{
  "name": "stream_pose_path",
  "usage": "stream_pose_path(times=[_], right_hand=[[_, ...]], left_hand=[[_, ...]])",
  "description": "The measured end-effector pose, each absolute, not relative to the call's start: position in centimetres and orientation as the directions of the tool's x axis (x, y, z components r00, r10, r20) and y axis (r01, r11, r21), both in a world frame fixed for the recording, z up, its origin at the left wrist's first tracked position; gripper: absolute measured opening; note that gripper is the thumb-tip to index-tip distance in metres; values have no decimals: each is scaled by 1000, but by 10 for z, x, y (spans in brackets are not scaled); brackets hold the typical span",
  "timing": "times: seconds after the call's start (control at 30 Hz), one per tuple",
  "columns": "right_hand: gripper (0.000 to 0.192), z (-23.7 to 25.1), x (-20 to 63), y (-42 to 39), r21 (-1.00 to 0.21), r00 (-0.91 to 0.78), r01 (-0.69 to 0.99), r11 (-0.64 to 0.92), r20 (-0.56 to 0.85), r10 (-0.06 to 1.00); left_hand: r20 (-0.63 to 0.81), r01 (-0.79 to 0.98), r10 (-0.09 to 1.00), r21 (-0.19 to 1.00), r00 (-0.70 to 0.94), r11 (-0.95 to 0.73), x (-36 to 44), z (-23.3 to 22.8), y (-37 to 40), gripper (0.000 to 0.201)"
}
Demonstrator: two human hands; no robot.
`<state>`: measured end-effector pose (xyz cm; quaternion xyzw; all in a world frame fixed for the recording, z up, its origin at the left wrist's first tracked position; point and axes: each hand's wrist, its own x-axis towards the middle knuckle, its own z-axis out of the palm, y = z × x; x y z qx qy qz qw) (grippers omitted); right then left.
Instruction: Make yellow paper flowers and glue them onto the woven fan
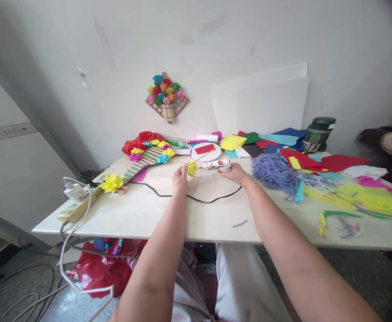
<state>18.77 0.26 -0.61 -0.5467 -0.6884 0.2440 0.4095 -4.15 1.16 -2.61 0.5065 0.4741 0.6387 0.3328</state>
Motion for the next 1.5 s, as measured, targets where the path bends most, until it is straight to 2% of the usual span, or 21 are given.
stream_pose_path(times=[0.23, 0.53, 0.87, 1.13, 1.5], right_hand=[[32, 2, 180, -9, -866, -47, 402, 299, 306, 951], [34, -1, 180, -4, -857, -50, 416, 303, 311, 949], [21, -8, 182, 5, -751, -75, 550, 365, 391, 917], [25, -8, 180, 7, -634, -87, 683, 364, 424, 902], [28, -8, 176, 4, -546, -85, 755, 362, 467, 880]], left_hand=[[441, 206, 884, 890, -156, -408, -43, -32, 17, 43], [483, 253, 870, 857, -95, -449, -40, -27, 13, 42], [434, 218, 883, 893, -177, -395, -41, -33, 18, 35], [407, 205, 896, 906, -176, -371, -41, -32, 17, 39], [309, 45, 931, 951, -195, -306, -37, -25, 10, 50]])
